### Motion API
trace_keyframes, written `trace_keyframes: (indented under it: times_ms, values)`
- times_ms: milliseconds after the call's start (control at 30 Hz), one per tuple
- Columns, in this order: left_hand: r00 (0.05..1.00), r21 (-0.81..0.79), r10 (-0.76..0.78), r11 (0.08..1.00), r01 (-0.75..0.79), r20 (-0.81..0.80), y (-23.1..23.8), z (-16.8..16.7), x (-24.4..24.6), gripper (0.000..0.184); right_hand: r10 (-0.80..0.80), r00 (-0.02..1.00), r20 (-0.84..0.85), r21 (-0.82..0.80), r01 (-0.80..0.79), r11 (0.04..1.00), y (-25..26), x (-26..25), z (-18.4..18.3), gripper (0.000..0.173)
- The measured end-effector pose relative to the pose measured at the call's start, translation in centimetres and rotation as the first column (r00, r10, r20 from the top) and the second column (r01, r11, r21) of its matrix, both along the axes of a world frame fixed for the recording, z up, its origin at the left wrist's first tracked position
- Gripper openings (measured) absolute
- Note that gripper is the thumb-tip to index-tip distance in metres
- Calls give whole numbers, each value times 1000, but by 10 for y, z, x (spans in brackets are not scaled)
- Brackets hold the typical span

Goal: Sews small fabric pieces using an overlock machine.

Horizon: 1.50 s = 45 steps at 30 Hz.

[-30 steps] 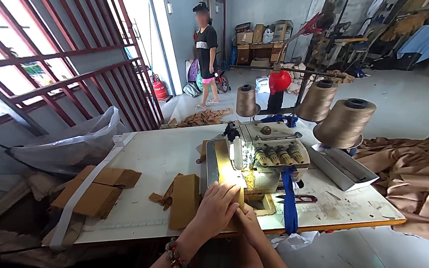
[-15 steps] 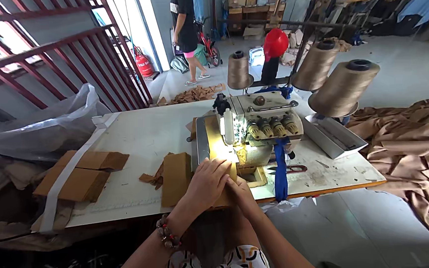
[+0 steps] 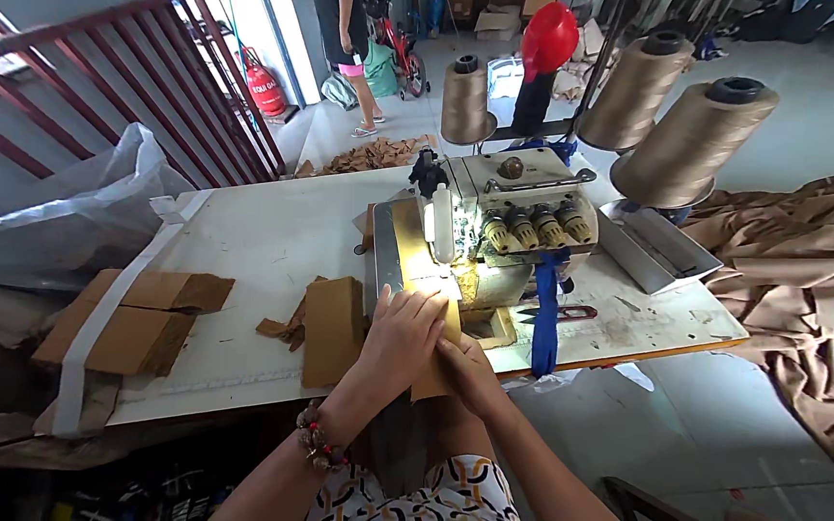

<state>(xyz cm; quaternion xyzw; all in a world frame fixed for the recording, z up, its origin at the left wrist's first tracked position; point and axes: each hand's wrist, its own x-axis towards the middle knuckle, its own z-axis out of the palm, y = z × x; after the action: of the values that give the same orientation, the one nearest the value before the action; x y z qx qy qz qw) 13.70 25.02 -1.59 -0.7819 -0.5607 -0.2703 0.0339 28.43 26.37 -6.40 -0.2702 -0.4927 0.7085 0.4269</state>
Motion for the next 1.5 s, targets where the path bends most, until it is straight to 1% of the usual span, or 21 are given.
trace_keyframes:
  times_ms: [167,333,433,533,600,633,700,733,767,800,867,933,1000,1033,1067,1100,1167,1233,1300,1400,1500]
  values:
    - [999,-41,9,999,-10,-31,8,5,-3,33,-34,999,30,-21,35,999,7,-4,3,23]
    - [999,-22,-21,1000,20,-41,8,17,-12,25,-20,1000,-15,-60,19,998,15,-8,8,26]
    - [999,-166,-43,985,45,17,24,24,-25,36,27,998,-52,-57,-30,998,20,-10,13,31]
    - [999,-312,-40,949,33,-15,49,35,-36,53,71,996,-57,-11,-72,997,25,-11,12,41]
    - [999,-313,-37,949,32,-8,58,42,-41,57,97,995,-39,32,-96,995,26,-10,7,42]
    - [999,-316,-28,948,34,23,56,51,-42,52,104,994,-28,44,-103,994,26,-11,3,42]
    - [998,-400,34,917,-7,59,48,74,-42,36,104,994,-27,47,-102,994,25,-14,-6,42]
    - [998,-425,51,905,-28,41,54,73,-47,34,104,994,-32,50,-102,993,25,-14,-9,42]
    - [1000,-396,16,918,-9,16,72,64,-53,39,101,994,-36,62,-99,993,25,-15,-11,42]
    - [1000,-374,-17,927,9,-17,93,54,-58,48,98,995,-37,77,-95,993,24,-14,-12,42]
    - [999,-344,-12,939,-3,-39,107,48,-58,56,85,996,-30,121,-81,989,24,-14,-16,44]
    - [997,-412,48,909,-68,-59,85,67,-52,51,70,998,-11,184,-66,981,24,-14,-21,49]
    - [998,-224,67,973,-61,17,67,52,-70,42,58,998,-24,231,-51,972,24,-14,-27,56]
    - [996,-172,88,982,-81,32,57,49,-83,34,58,998,-36,238,-48,970,25,-15,-28,59]
    - [991,-196,123,974,-113,43,47,48,-97,28,60,997,-50,240,-47,970,26,-16,-29,61]
    - [983,-292,177,943,-159,38,36,47,-111,26,65,996,-60,241,-48,969,26,-17,-29,62]
    - [963,-487,270,842,-233,6,19,38,-132,28,67,996,-58,259,-49,965,25,-17,-31,64]
    - [945,-579,327,764,-285,-34,10,27,-141,32,51,998,-33,284,-39,958,26,-18,-32,65]
    - [939,-598,342,745,-294,-36,5,21,-143,30,28,999,-30,301,-18,953,24,-19,-33,64]
    - [950,-578,309,766,-282,-53,2,15,-141,28,2,1000,-8,315,1,949,22,-16,-34,58]
    - [945,-518,322,798,-308,-66,-5,9,-139,31,-8,1000,25,328,0,945,21,-14,-32,51]
